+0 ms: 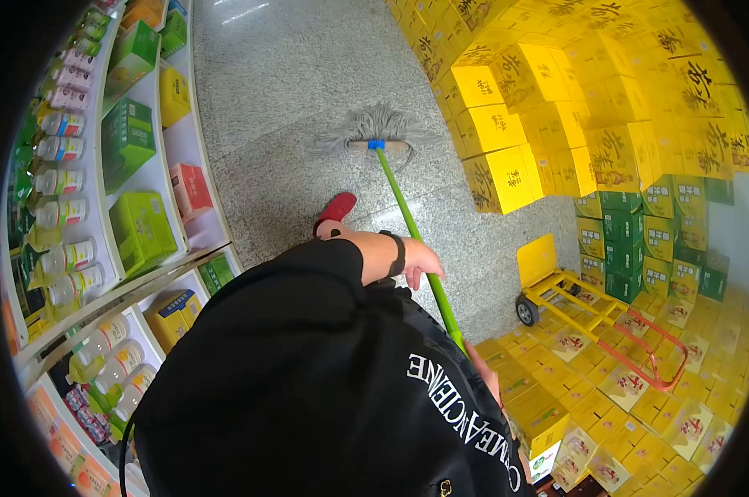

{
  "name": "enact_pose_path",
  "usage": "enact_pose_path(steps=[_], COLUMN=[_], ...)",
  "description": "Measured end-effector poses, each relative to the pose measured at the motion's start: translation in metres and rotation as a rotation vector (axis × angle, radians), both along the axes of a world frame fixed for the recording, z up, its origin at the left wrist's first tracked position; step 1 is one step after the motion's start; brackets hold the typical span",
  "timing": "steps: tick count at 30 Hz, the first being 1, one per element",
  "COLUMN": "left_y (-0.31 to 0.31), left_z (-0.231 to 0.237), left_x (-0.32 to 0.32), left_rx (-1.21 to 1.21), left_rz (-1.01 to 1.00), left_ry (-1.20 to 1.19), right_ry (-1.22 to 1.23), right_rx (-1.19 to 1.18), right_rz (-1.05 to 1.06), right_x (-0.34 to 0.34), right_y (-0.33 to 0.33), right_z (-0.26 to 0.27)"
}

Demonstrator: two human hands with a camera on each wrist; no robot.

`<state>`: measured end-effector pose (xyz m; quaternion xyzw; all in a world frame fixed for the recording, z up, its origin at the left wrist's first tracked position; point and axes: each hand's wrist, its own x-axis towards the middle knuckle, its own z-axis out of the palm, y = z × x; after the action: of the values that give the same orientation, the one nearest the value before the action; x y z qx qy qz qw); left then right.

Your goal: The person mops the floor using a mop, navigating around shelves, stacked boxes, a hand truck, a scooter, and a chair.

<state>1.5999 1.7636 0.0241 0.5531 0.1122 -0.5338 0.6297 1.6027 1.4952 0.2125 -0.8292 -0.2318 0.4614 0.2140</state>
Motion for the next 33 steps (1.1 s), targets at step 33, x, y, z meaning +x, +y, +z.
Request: enact_pose_path(steps=[33], left_y=[0.219], left_z=[-0.049], left_x=[0.139], left_rx=[0.072], left_rz=[0.432], left_ry=[0.009], right_ry=[-0.099], right_rx=[-0.130], right_rz=[0.194], right_x=[0.156], right_y=[0.254], right_z=[-0.027])
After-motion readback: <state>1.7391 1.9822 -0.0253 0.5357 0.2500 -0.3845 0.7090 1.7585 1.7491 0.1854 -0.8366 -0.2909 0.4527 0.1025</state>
